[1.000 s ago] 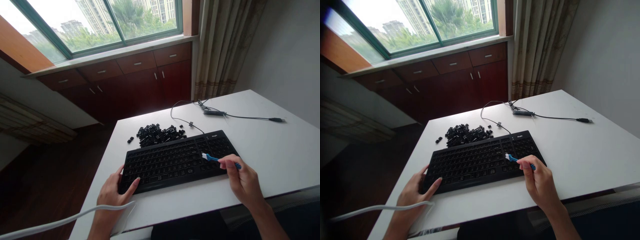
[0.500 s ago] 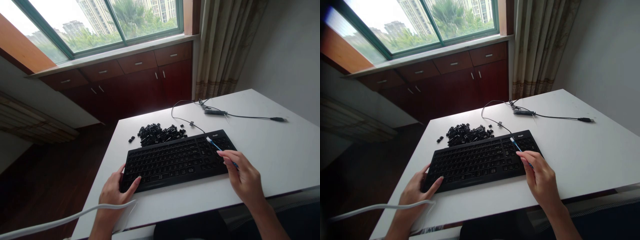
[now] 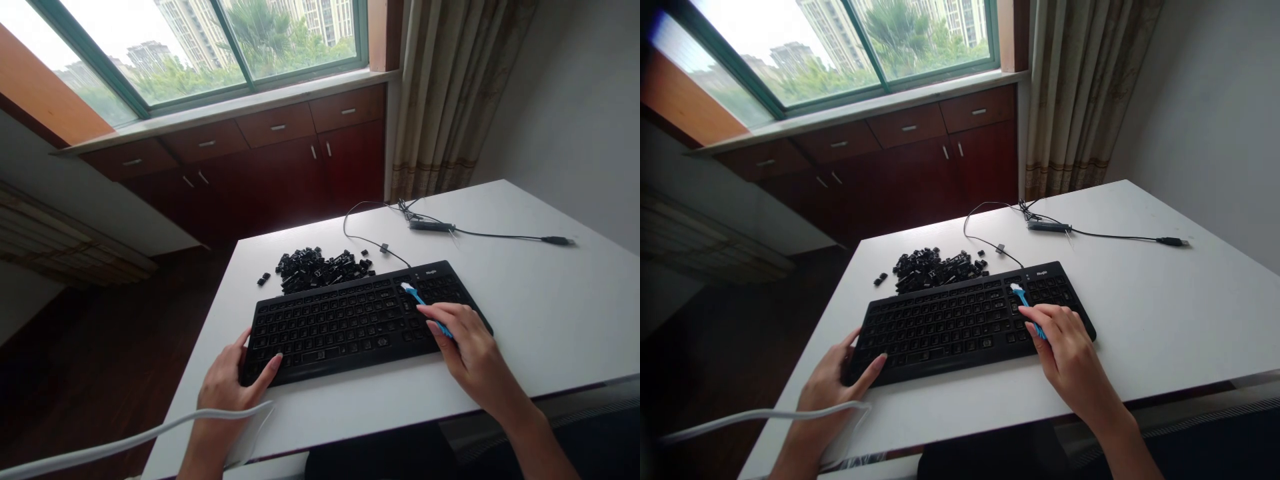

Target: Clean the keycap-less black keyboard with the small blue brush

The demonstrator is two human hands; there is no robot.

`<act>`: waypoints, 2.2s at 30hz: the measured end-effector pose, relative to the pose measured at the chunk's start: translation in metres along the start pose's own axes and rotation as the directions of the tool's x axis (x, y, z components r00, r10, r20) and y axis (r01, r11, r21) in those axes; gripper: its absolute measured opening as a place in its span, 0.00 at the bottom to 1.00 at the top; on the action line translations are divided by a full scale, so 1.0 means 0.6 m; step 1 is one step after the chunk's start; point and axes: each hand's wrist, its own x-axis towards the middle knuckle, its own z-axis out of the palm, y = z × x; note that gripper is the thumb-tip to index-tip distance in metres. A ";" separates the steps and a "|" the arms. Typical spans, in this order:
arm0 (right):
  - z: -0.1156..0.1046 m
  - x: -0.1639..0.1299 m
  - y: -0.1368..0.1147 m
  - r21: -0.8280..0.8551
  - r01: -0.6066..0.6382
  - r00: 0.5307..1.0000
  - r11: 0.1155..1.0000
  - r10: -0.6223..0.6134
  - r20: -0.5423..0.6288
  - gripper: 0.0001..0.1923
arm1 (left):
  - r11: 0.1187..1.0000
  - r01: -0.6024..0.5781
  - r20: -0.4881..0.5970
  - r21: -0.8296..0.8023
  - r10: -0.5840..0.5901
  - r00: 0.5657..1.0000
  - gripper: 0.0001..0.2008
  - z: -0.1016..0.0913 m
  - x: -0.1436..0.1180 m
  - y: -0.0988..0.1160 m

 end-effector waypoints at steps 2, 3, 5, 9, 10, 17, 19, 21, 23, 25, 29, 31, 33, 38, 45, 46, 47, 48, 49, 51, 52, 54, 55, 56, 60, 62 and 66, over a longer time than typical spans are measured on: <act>-0.001 0.000 -0.001 -0.002 0.013 1.000 1.000 -0.013 0.022 0.21 | 1.000 -0.007 0.009 0.004 0.007 1.000 0.41 0.000 0.000 -0.001; -0.001 0.000 -0.001 -0.002 0.016 0.999 1.000 -0.016 0.027 0.21 | 1.000 -0.006 0.010 0.004 0.006 1.000 0.41 0.000 0.000 -0.001; -0.002 0.001 -0.003 0.003 0.019 0.999 1.000 -0.019 0.033 0.20 | 1.000 0.001 0.004 0.003 -0.001 1.000 0.41 0.000 0.000 -0.001; -0.005 0.001 -0.005 0.065 0.000 0.999 0.998 -0.002 0.032 0.15 | 1.000 0.013 0.004 0.001 -0.013 1.000 0.41 -0.001 -0.001 0.001; -0.006 0.001 -0.006 0.087 -0.006 1.000 0.996 0.003 0.026 0.14 | 1.000 0.013 0.009 0.002 -0.013 1.000 0.41 -0.001 -0.001 0.001; -0.004 -0.002 -0.005 0.083 0.035 0.998 0.996 -0.031 -0.046 0.19 | 1.000 -0.018 -0.015 0.004 0.018 1.000 0.39 0.002 0.001 -0.004; -0.002 0.002 -0.010 0.060 0.022 0.996 0.998 -0.017 -0.088 0.19 | 1.000 -0.019 -0.022 0.004 0.019 1.000 0.39 0.004 0.001 -0.006; -0.001 0.009 -0.016 0.080 -0.011 0.992 0.997 0.021 -0.123 0.19 | 1.000 -0.025 -0.021 0.005 0.025 0.999 0.38 0.005 0.001 -0.007; 0.001 0.016 -0.022 0.112 -0.024 0.990 0.993 0.039 -0.137 0.18 | 0.999 -0.035 -0.025 0.008 0.035 0.999 0.38 0.005 0.000 -0.007; 0.004 0.021 -0.024 0.118 -0.002 0.992 0.993 0.017 -0.122 0.17 | 0.999 -0.041 -0.023 0.011 0.042 0.999 0.38 0.005 0.000 -0.007; 0.012 0.019 -0.020 0.066 0.040 0.998 0.997 -0.036 -0.056 0.16 | 0.998 -0.062 -0.024 -0.004 0.062 0.998 0.37 0.006 0.000 -0.006; 0.016 0.015 -0.015 0.024 0.033 0.997 0.999 -0.032 -0.071 0.16 | 0.997 -0.073 -0.030 -0.013 0.073 0.997 0.37 0.006 0.001 -0.005; 0.020 0.010 -0.009 -0.017 0.016 0.994 1.000 -0.017 -0.110 0.16 | 0.997 -0.076 -0.028 -0.014 0.075 0.997 0.37 0.005 0.000 -0.003; 0.028 0.002 0.002 -0.016 -0.030 0.982 0.999 0.027 -0.189 0.15 | 0.995 -0.094 -0.052 -0.031 0.093 0.994 0.34 0.005 -0.001 -0.001; 0.023 -0.014 -0.001 0.166 -0.222 0.935 0.961 0.258 -0.244 0.12 | 0.993 -0.107 -0.086 -0.047 0.103 0.991 0.33 0.007 -0.001 -0.001; 0.022 -0.016 -0.001 0.187 -0.249 0.925 0.950 0.290 -0.243 0.13 | 0.993 -0.108 -0.087 -0.047 0.104 0.991 0.33 0.007 -0.001 -0.002; 0.023 -0.018 0.001 0.198 -0.267 0.919 0.943 0.311 -0.243 0.13 | 0.993 -0.109 -0.089 -0.046 0.105 0.990 0.33 0.008 -0.001 -0.002; 0.024 -0.019 0.002 0.200 -0.278 0.915 0.939 0.322 -0.241 0.13 | 0.993 -0.113 -0.089 -0.046 0.108 0.990 0.33 0.008 -0.001 -0.003; 0.025 -0.019 0.005 0.194 -0.283 0.915 0.939 0.325 -0.238 0.13 | 0.992 -0.116 -0.087 -0.046 0.112 0.990 0.33 0.009 0.000 -0.003; 0.029 -0.019 0.009 0.172 -0.274 0.918 0.946 0.311 -0.247 0.13 | 0.992 -0.121 -0.083 -0.046 0.117 0.990 0.32 0.010 0.000 -0.003; 0.030 -0.019 0.011 0.159 -0.265 0.919 0.951 0.299 -0.256 0.13 | 0.992 -0.120 -0.083 -0.045 0.116 0.990 0.32 0.010 0.000 -0.003; 0.030 -0.018 0.012 0.130 -0.243 0.921 0.961 0.271 -0.279 0.13 | 0.992 -0.117 -0.086 -0.043 0.113 0.990 0.32 0.010 0.001 -0.003; 0.028 -0.017 0.012 0.114 -0.229 0.923 0.967 0.253 -0.290 0.13 | 0.992 -0.115 -0.089 -0.043 0.111 0.990 0.32 0.010 0.001 -0.003; 0.027 -0.017 0.011 0.100 -0.211 0.926 0.972 0.232 -0.299 0.13 | 0.993 -0.113 -0.090 -0.043 0.109 0.990 0.32 0.010 0.000 -0.004; 0.023 -0.014 0.008 0.062 -0.131 0.937 0.989 0.144 -0.319 0.13 | 0.992 -0.118 -0.086 -0.049 0.113 0.990 0.31 0.011 -0.001 -0.007; 0.024 -0.011 0.007 0.043 -0.106 0.944 0.993 0.115 -0.310 0.13 | 0.991 -0.128 -0.092 -0.046 0.124 0.988 0.31 0.012 -0.001 -0.009; 0.030 -0.001 0.009 -0.003 -0.068 0.963 0.998 0.065 -0.263 0.15 | 0.990 -0.137 -0.105 -0.029 0.133 0.986 0.30 0.014 0.000 -0.013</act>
